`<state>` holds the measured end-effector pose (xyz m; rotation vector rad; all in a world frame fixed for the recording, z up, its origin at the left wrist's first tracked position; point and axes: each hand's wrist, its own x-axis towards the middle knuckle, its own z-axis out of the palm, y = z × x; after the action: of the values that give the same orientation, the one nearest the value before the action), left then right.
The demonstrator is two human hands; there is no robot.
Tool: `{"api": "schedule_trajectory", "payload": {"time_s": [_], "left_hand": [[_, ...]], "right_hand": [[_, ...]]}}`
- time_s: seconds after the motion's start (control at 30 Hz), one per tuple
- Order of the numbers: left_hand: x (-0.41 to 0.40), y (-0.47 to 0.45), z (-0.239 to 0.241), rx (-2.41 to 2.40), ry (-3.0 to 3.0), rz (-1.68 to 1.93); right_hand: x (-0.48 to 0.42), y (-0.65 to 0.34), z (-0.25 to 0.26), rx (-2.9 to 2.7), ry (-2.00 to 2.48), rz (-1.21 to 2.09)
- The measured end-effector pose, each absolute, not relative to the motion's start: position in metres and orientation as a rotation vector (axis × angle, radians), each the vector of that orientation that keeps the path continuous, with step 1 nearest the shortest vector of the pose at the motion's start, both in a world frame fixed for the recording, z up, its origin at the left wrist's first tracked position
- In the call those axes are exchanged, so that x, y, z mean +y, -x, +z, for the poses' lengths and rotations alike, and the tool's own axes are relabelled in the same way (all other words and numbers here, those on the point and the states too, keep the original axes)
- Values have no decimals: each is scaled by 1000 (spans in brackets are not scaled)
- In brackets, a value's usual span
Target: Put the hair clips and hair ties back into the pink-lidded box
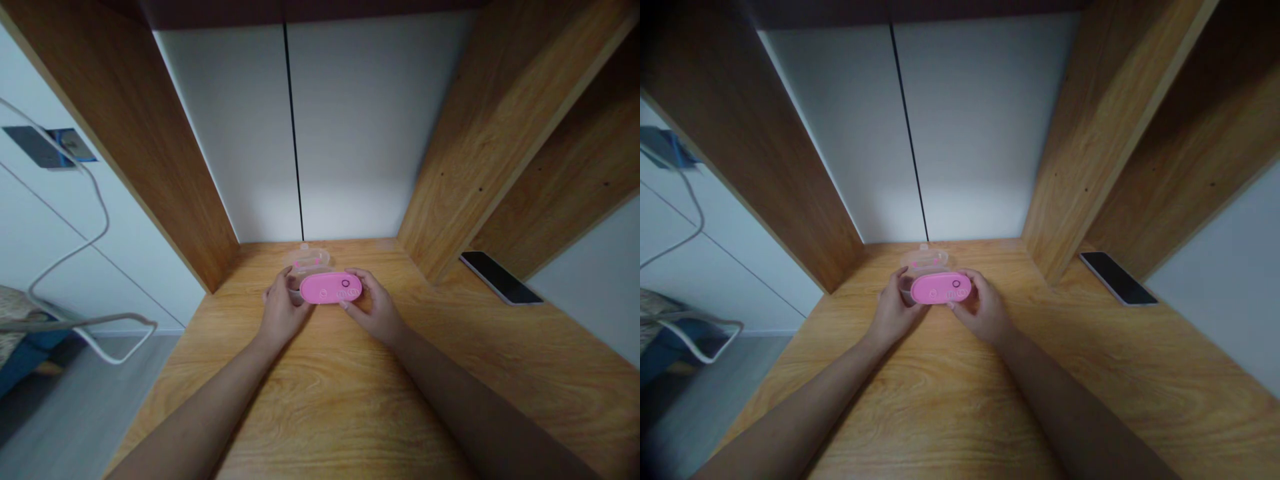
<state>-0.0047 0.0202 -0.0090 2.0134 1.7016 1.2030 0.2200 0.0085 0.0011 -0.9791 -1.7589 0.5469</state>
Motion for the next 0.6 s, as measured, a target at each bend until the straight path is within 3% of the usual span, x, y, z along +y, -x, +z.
{"api": "schedule_trajectory", "payload": {"time_s": [0.6], "left_hand": [[29,13,-25,1604,-1775,1332]], "right_hand": [[18,-220,-7,-1681,996,969]]}}
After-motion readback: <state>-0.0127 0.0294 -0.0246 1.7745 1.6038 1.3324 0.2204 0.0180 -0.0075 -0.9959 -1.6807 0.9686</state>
